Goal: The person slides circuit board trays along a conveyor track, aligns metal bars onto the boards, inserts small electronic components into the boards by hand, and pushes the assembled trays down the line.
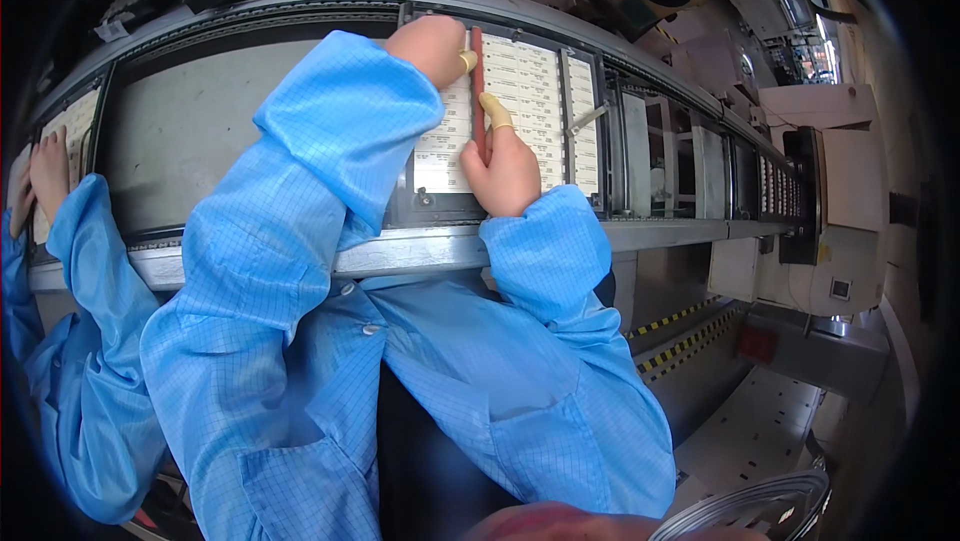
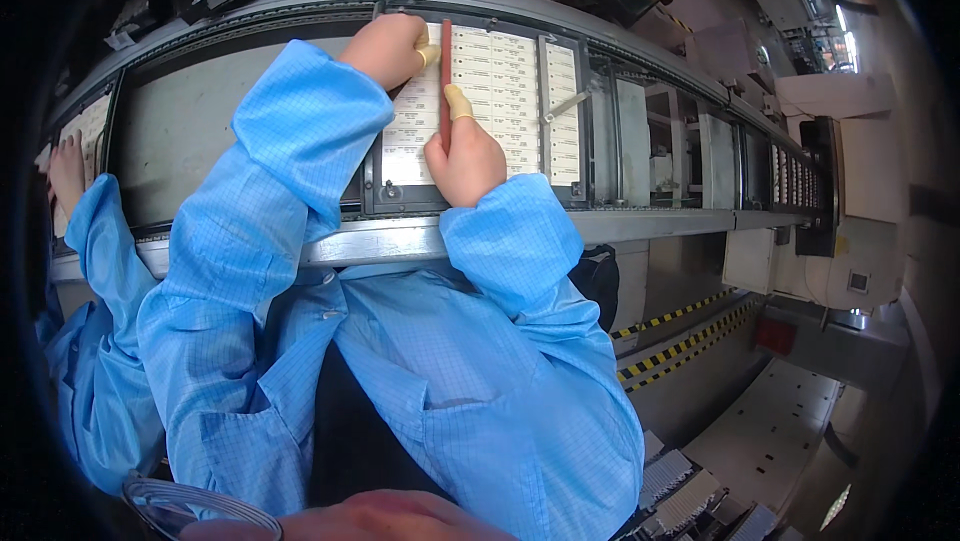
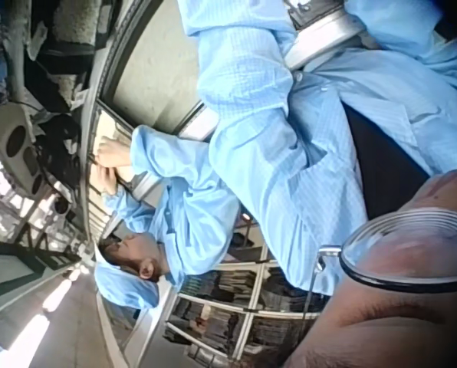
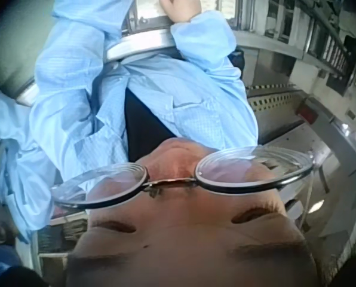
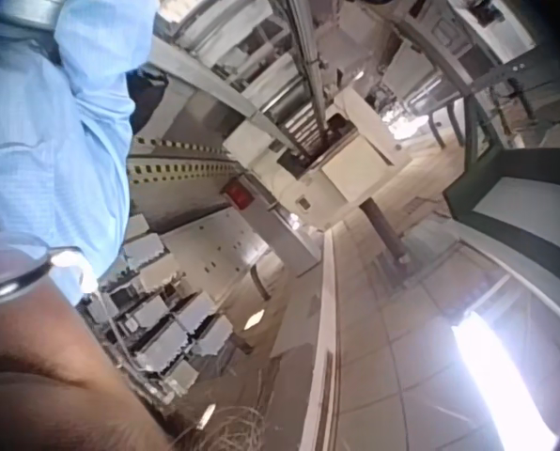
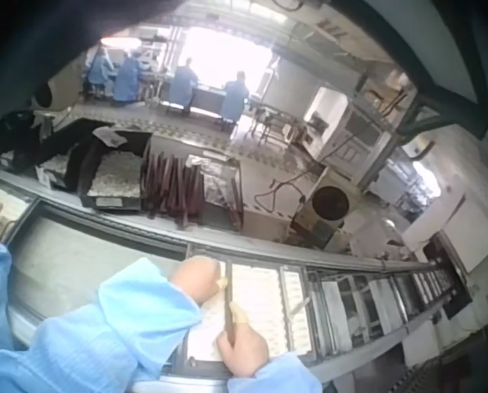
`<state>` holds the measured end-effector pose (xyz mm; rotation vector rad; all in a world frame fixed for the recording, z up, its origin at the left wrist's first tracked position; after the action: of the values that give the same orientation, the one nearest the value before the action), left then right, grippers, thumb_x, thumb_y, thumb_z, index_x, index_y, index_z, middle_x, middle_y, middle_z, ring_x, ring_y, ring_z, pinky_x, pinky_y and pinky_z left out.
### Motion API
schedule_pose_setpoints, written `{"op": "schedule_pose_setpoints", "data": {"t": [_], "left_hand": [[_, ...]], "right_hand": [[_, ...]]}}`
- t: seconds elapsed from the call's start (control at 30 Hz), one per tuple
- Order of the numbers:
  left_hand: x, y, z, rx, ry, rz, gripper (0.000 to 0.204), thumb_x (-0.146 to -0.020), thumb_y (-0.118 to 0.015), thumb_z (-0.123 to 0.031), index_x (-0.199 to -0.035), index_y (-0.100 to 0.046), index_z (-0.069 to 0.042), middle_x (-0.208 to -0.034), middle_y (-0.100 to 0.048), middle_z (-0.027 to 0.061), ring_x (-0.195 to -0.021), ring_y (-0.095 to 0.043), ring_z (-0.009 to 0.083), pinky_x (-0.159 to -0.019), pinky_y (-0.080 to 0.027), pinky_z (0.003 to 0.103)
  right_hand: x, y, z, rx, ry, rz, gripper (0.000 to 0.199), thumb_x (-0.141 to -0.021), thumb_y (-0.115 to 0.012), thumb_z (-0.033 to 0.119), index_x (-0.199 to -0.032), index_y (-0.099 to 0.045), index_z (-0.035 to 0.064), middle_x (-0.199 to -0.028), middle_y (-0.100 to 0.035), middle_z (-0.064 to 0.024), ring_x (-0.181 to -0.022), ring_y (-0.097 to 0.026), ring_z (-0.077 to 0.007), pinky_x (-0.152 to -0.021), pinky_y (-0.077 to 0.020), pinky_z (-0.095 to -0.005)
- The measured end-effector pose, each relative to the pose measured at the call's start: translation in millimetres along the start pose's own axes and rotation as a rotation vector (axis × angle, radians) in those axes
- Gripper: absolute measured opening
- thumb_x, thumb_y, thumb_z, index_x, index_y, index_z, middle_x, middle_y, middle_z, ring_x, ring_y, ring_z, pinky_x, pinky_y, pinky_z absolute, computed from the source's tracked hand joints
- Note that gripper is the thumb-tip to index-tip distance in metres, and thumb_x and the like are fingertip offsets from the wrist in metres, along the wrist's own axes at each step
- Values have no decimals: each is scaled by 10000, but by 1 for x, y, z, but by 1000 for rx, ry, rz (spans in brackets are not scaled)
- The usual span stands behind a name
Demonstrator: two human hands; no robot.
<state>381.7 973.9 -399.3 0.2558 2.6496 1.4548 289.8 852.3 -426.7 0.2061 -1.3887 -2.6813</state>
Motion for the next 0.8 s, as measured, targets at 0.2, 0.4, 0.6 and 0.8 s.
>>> {"op": "schedule_pose_setpoints", "data": {"t": [0.2,0.4,0.6,0.8], "left_hand": [[5,-12,-26,104,-133,53,209,-790,-643,-196,-767,-608,9,-737,-622,183,-692,-607,325,-637,-468,382],[9,-27,-30,105,-175,55,222,-797,-624,-203,-799,-616,19,-758,-622,196,-698,-609,326,-649,-471,381],[26,-3,-31,126,-196,70,251,-798,-611,-257,-867,-633,-16,-805,-635,173,-776,-608,342,-704,-482,395],[55,51,84,231,-12,-209,169,-809,-593,-138,-924,-618,-16,-830,-630,169,-767,-614,286,-689,-472,349]], "right_hand": [[-2,2,-3,4,-11,15,574,-773,-568,144,-1316,-387,100,-741,-619,-161,-690,-622,-328,-646,-491,-421],[0,0,-6,-1,-47,33,561,-775,-573,154,-1292,-372,76,-727,-619,-138,-684,-622,-320,-631,-487,-417],[5,1,-9,-69,-55,26,539,-780,-622,178,-1253,-402,39,-707,-597,-120,-635,-594,-315,-618,-481,-408],[31,23,50,31,190,-217,622,-719,-724,251,-1232,-458,21,-927,-505,-169,-822,-522,-304,-688,-409,-396]]}}
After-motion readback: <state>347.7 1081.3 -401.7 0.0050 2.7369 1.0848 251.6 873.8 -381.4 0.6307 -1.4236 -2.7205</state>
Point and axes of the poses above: each hand's wrist, its own x-axis away from the middle knuckle, its own y-axis out of the back of the hand, z = x × y, the point moved 9 cm from there along -x, towards the middle knuckle
